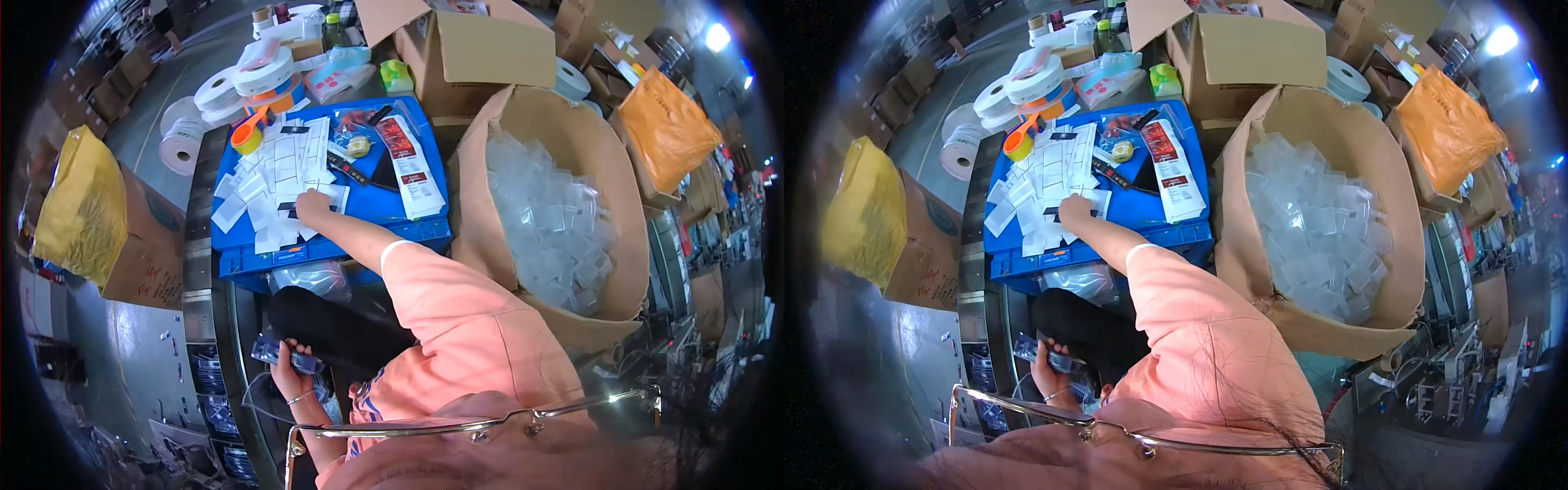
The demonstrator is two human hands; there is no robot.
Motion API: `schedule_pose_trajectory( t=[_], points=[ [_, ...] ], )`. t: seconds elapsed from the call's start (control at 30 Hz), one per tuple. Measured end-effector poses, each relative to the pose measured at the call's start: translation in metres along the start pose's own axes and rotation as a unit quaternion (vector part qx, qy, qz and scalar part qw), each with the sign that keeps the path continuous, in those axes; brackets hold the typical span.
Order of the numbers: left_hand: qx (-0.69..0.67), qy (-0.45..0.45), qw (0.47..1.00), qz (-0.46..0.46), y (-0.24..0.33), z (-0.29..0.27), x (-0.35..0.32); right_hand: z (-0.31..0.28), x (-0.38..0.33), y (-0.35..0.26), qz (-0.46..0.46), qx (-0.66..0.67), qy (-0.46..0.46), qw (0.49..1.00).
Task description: The person collects packets from the conveyor line and crates, loads them into a clear plastic bag, and seals the bag by hand.
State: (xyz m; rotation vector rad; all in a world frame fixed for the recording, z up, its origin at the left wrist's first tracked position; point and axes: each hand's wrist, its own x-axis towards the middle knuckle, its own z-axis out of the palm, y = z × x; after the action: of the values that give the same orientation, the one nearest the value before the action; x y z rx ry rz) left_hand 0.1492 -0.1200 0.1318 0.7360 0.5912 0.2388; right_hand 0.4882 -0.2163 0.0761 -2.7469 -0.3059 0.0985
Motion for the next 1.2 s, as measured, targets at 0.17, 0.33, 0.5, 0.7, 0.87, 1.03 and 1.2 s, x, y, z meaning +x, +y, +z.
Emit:
schedule_pose_trajectory(
  t=[0.17, 0.33, 0.5, 0.7, 0.87, 1.03, 1.2],
  points=[
    [0.002, -0.009, 1.0, 0.016, -0.001, -0.017, -0.021, -0.007, -0.002, -0.009, 0.013, -0.002, -0.057, 0.998],
    [-0.006, 0.034, 0.999, 0.01, 0.004, -0.008, -0.027, 0.005, 0.017, 0.025, -0.05, -0.029, 0.035, 0.998],
    [-0.004, 0.02, 0.998, 0.056, 0.012, -0.005, -0.032, -0.053, -0.013, -0.006, -0.117, 0.123, 0.017, 0.985],
    [0.001, 0.066, 0.996, 0.056, -0.007, 0.008, -0.011, -0.041, -0.211, -0.069, -0.143, 0.484, -0.248, 0.827],
    [-0.014, 0.067, 0.997, 0.025, -0.034, -0.045, -0.054, 0.028, -0.317, -0.082, -0.224, 0.393, -0.129, 0.882],
    [0.009, -0.046, 0.994, -0.096, -0.049, -0.057, -0.06, 0.01, -0.339, -0.046, -0.365, 0.284, -0.074, 0.884],
    [0.027, -0.041, 0.993, -0.108, -0.056, -0.067, -0.084, 0.005, -0.351, -0.051, -0.439, 0.247, -0.262, 0.823]
  ],
)
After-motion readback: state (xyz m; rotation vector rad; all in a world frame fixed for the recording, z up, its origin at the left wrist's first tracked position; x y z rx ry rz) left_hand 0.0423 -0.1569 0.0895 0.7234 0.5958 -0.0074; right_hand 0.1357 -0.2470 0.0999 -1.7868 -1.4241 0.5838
